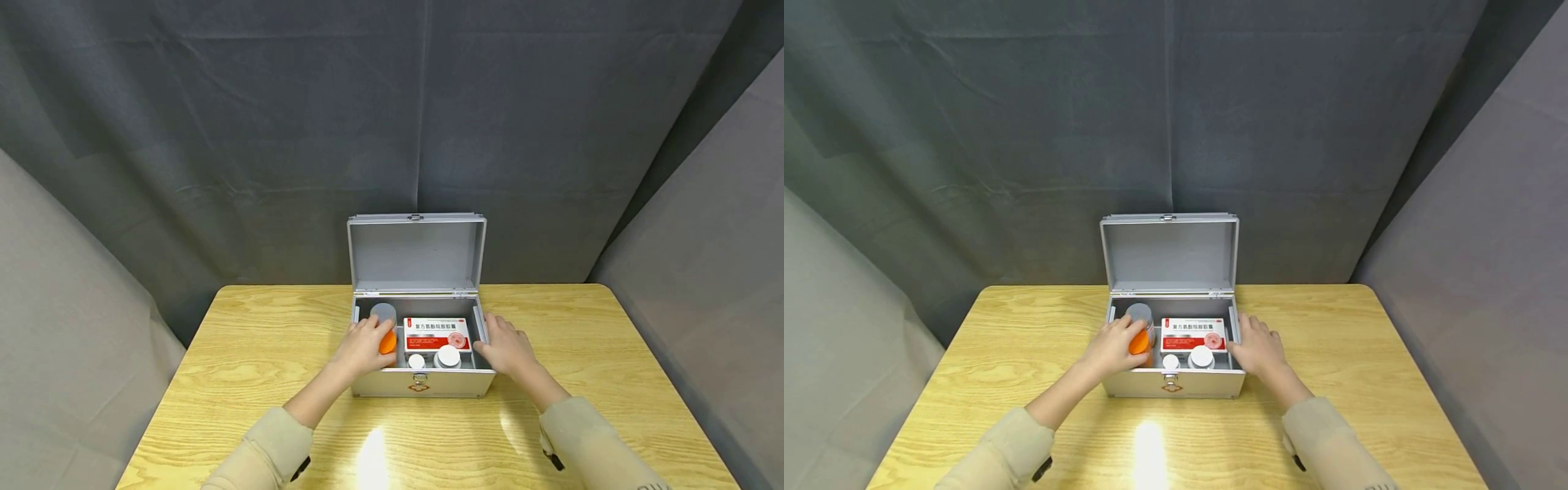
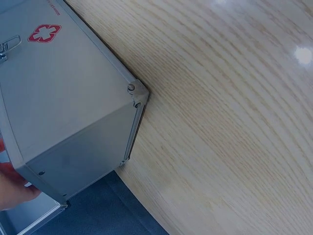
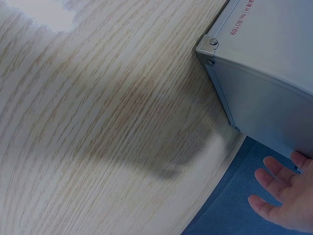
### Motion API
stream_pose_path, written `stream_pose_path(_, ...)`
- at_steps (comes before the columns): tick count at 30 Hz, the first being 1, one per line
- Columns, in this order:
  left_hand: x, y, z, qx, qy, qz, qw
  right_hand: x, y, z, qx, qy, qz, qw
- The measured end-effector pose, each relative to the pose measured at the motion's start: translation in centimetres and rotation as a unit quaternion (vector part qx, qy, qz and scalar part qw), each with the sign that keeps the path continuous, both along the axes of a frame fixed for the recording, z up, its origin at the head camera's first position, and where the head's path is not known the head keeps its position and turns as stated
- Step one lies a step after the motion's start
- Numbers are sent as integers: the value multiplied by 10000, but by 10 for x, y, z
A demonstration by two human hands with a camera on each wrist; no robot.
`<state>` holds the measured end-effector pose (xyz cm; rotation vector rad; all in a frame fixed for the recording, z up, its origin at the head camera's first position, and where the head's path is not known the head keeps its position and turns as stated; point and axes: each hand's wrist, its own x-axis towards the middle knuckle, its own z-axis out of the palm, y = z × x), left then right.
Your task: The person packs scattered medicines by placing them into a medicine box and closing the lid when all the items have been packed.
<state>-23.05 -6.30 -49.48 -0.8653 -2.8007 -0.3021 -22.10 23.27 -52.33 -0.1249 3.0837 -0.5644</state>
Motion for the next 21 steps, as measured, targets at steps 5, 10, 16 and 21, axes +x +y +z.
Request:
stream_pose_path(5,0,0,0,-148,-75,-2,9999,0,0,1,-17,-20,1,10000)
stream_pose_path(10,0,1,1,-208,-171,-7,9996,1,0,1,-35,-32,13,10000)
stream_pose_path(16,0,2,2,-297,-223,-2,9993,2,-1,2,-35,-12,12,10000)
stream_pose_path(21,0,3,3,-374,-309,19,9988,3,-1,4,-65,-22,5,10000)
